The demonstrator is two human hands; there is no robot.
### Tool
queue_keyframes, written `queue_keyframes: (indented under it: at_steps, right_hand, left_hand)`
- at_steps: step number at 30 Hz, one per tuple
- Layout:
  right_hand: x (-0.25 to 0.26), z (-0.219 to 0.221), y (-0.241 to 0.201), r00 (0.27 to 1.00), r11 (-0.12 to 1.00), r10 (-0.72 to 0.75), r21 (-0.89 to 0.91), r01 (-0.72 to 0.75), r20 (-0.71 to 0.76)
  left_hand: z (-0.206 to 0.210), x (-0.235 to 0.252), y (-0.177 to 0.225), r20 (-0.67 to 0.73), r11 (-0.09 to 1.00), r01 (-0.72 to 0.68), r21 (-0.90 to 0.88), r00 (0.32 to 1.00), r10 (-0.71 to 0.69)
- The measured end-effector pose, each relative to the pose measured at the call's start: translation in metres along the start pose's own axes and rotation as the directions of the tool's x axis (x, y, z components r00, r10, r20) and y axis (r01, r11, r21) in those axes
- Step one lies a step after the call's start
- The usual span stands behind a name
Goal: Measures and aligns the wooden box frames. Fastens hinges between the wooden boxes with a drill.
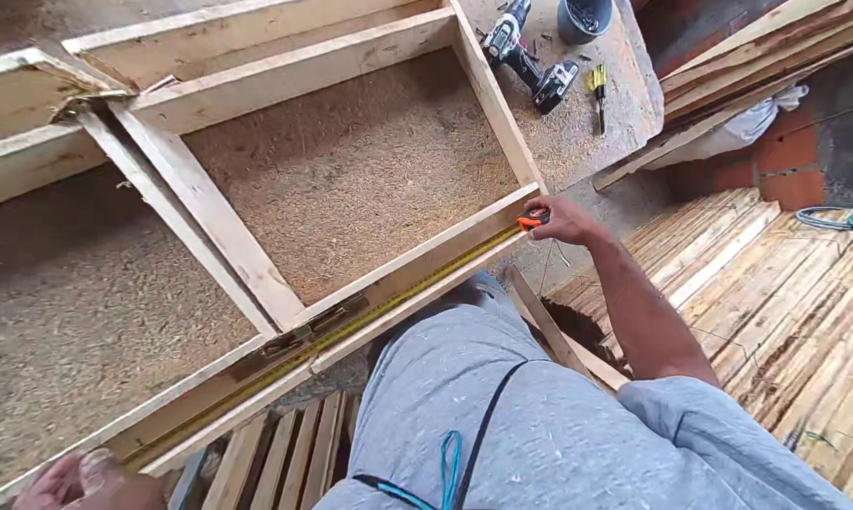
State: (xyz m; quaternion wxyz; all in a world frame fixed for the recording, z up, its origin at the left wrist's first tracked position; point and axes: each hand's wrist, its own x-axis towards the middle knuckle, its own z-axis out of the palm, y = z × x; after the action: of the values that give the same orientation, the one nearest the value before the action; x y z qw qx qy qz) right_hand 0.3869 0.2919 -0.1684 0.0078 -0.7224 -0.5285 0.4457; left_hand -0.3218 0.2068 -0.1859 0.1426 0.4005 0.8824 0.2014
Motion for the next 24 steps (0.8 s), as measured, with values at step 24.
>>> queue_keyframes:
  at_steps: [24]
  right_hand:
    - [0.059,-0.091,0.145,0.981,0.978,-0.166,0.142,0.151,0.097]
  left_hand:
    - [0.357,-0.287,0.490,0.974,0.754,-0.629,-0.187,-0.022,0.224]
